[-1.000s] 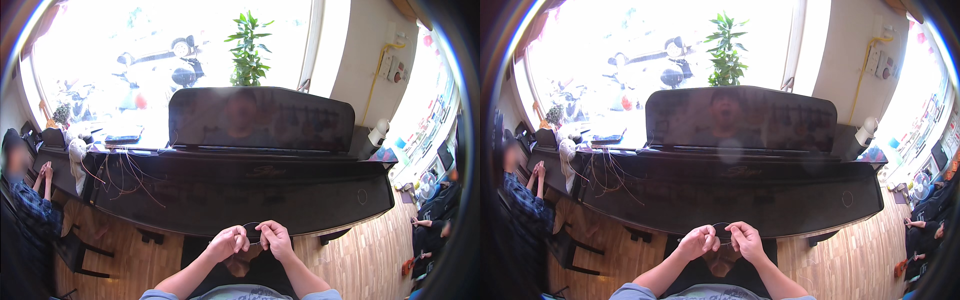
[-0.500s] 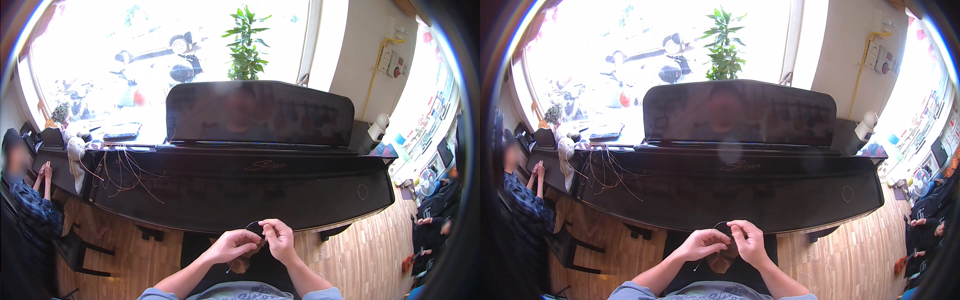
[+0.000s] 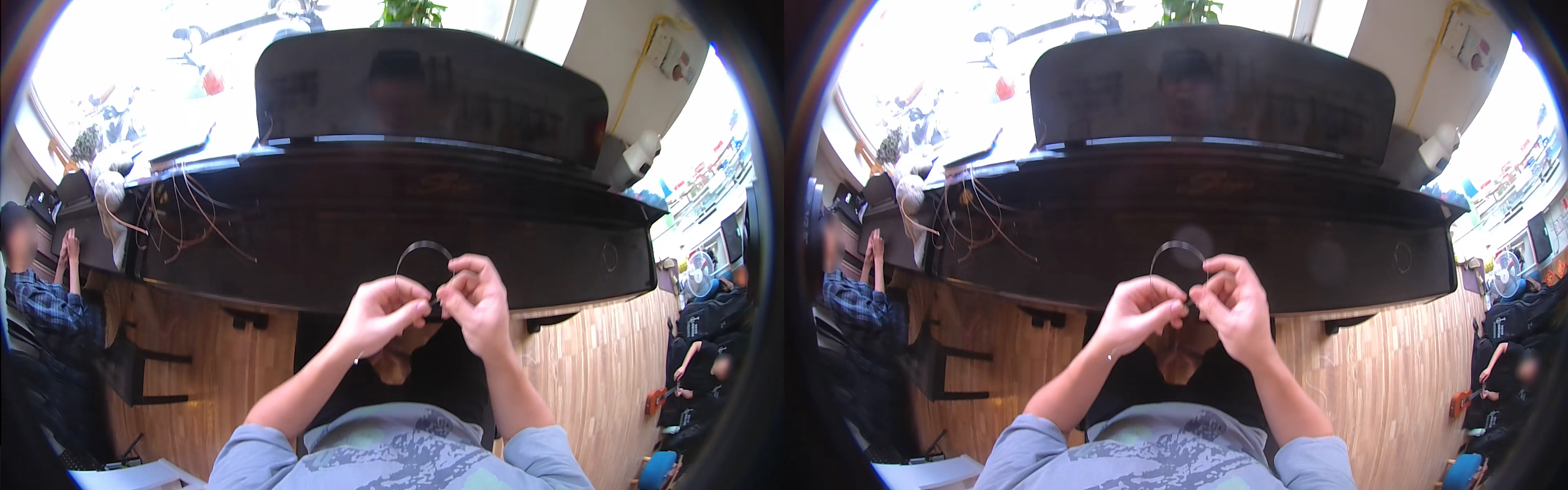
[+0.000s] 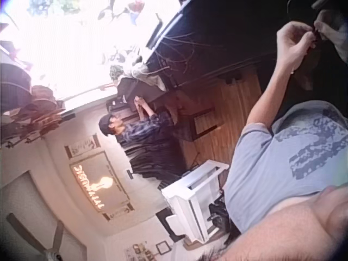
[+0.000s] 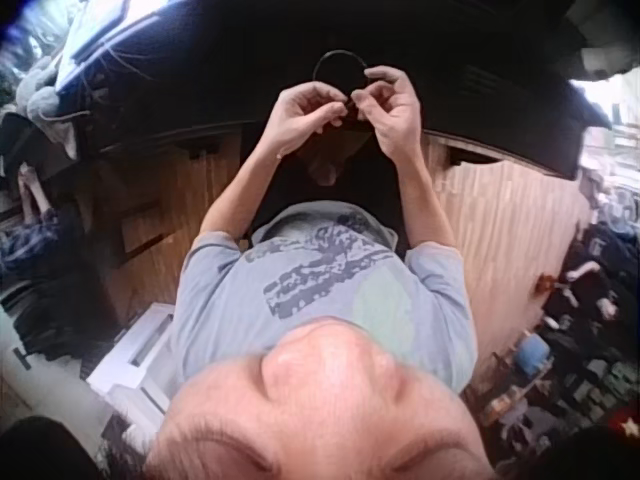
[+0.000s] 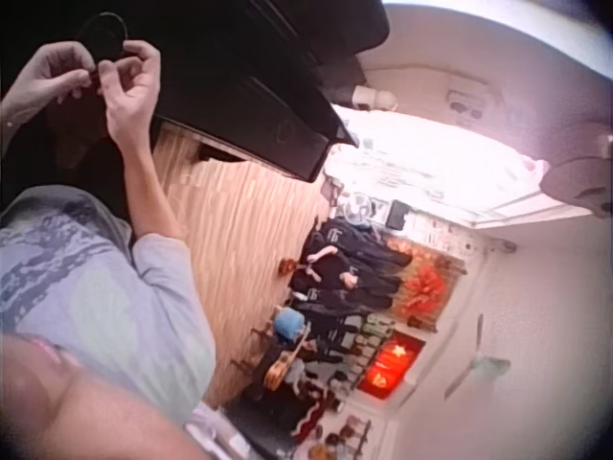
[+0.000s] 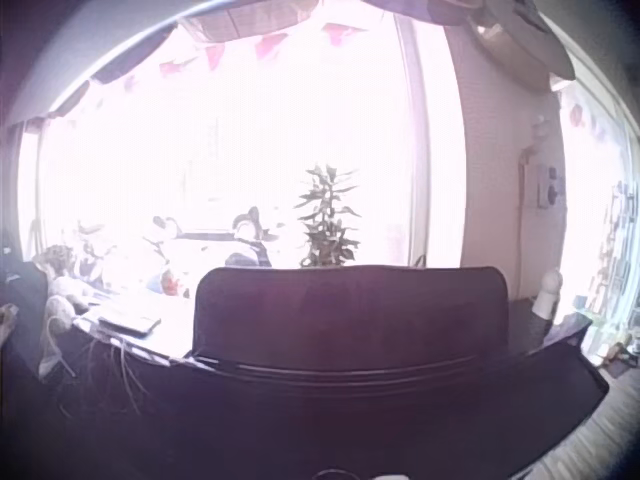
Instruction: The person repeatedly bends and shapes thin metal wires into circular loops by hand, placing finished loops on the piano surface. The person handles the wires one at a time, forming and adjusting each loop before setting it down.
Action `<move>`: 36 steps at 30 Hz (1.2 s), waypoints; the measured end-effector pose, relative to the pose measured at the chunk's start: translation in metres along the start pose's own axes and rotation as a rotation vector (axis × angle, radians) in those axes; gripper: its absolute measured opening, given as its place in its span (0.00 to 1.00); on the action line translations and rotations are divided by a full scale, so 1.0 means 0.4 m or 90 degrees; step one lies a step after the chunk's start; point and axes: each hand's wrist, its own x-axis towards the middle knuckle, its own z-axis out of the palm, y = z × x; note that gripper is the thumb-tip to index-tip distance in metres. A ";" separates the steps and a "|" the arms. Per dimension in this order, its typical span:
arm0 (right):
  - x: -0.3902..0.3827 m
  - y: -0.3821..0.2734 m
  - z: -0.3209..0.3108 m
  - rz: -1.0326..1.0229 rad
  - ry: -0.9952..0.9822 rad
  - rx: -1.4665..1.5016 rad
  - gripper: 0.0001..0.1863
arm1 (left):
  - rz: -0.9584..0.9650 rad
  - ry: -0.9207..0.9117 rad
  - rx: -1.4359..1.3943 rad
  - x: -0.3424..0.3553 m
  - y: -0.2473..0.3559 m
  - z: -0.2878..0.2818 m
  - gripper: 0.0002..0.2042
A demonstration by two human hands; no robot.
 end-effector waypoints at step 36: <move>0.021 -0.117 -0.028 -0.455 -0.099 -0.768 0.08 | 0.042 -0.071 0.207 0.002 0.071 0.008 0.05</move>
